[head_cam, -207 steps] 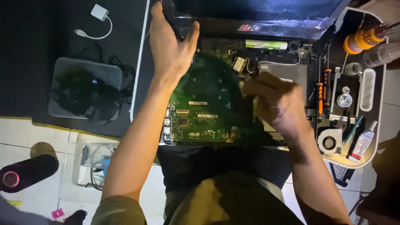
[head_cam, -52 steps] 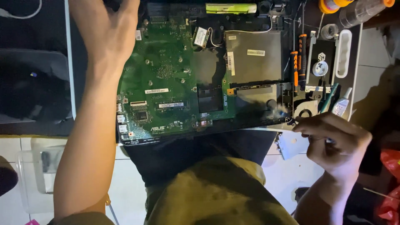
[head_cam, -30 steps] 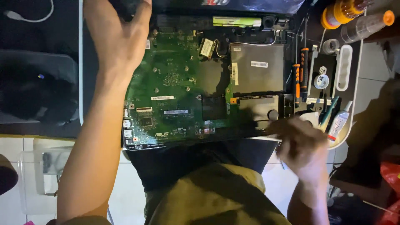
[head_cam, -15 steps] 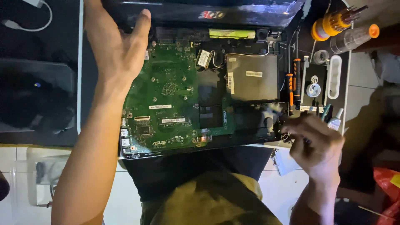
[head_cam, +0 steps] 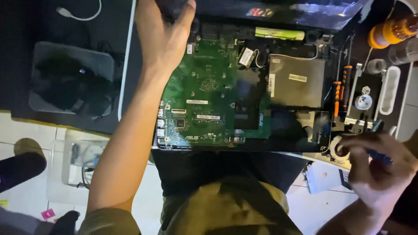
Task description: Reconnecting internal motherboard cables and components inside a laptop during reassembly.
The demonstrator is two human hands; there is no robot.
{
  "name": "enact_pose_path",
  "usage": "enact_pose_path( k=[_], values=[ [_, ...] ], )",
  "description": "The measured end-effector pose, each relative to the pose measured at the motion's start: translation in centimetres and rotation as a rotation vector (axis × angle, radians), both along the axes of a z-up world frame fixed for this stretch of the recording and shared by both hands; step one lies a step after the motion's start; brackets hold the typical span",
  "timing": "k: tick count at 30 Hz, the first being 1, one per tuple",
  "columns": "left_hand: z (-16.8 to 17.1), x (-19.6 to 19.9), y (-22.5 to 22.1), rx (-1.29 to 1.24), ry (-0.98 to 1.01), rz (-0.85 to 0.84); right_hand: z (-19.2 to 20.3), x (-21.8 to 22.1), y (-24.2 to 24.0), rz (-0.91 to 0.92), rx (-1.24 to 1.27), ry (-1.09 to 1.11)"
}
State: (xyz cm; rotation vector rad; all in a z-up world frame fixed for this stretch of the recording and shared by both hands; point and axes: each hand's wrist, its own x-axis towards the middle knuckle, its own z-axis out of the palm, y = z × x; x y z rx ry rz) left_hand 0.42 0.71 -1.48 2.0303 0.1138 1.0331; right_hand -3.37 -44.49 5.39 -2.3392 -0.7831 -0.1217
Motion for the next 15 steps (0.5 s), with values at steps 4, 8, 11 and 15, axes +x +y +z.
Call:
enact_pose_path(
  k=[4, 8, 11, 15],
  values=[
    [-0.2, 0.0, 0.1, -0.185, 0.063, -0.041, -2.5, 0.6, -1.6, -0.138, 0.023, -0.203],
    [0.1, -0.3, 0.1, -0.286, 0.1, -0.08, -3.3, 1.2, -2.1, -0.272, -0.002, -0.277],
    [-0.7, 0.0, 0.3, -0.382, 0.191, -0.019, -3.7, 1.9, -1.8, -0.267, -0.023, -0.404],
    [-0.2, -0.1, 0.2, -0.492, 0.201, -0.053, -5.5, 1.9, -3.1, -0.284, -0.144, -0.473]
  ],
)
